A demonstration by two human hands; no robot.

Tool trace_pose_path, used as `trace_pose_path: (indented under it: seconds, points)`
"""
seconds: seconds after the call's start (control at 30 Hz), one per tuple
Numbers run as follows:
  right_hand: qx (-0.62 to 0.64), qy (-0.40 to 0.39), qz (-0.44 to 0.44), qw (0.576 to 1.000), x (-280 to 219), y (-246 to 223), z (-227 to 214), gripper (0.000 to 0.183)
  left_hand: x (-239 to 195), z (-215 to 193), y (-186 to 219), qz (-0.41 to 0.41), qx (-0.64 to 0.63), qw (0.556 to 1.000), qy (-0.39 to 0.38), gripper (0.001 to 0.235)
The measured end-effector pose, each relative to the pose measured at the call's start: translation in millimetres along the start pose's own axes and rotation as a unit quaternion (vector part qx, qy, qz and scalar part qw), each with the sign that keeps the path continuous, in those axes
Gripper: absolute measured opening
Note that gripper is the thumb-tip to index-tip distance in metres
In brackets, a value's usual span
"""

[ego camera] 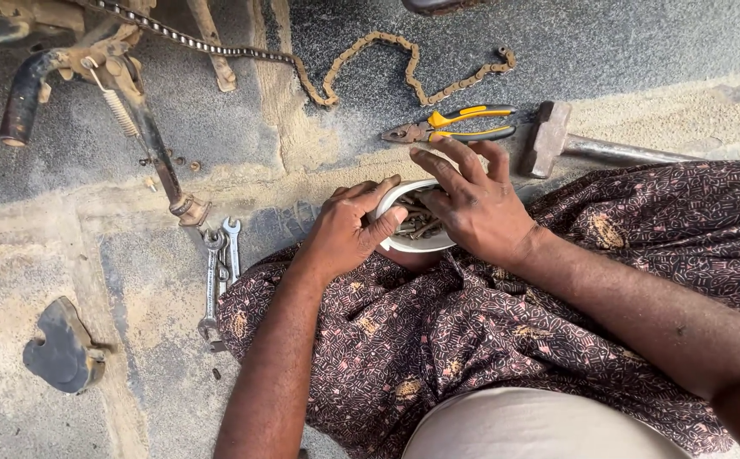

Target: The person sits on the ground and repairs a motorcycle chain. They use a hammer and a metal rod to strike the chain links, then use pliers to manipulate and connect the chain ends.

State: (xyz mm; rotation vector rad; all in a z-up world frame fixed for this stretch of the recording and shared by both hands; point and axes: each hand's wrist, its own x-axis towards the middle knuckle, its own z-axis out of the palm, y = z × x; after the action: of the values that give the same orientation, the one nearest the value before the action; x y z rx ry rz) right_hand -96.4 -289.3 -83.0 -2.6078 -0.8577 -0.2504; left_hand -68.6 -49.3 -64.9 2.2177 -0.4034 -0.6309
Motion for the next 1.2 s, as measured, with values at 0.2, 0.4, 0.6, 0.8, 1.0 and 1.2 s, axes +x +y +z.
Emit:
trace_pose_path:
  seconds: [0.2,0.4,0.6,0.8,1.0,1.2]
  points:
    - [-0.028,0.004,0.025,0.999,-2,-2,5,0.015,0,1,0,0.024,0.025,0.999,0.01,0.065]
    - [0.008,-0.022,0.011,1.0,5,-2,7,0.019,1,2,-5,0.052,0.05,0.997,0.012,0.063]
    - [-0.007,-0.042,0.006,0.999,13,-3,-2,0.02,1,-2,1,0.059,0.046,0.997,0.004,0.06]
    - [-0.001,0.041,-0.023,0.999,4,4,5,0.035,-1,-3,6,0.06,0.032,0.998,0.003,0.057]
    - [-0.016,0.044,-0.072,0.996,-4,8,2,0.03,-3,1,-1,0.016,0.019,1.0,0.007,0.06]
    - [0.169,0.042,0.047,0.984,-8,7,1,0.021,-4,0,-5,-0.016,-0.022,1.0,0.004,0.065]
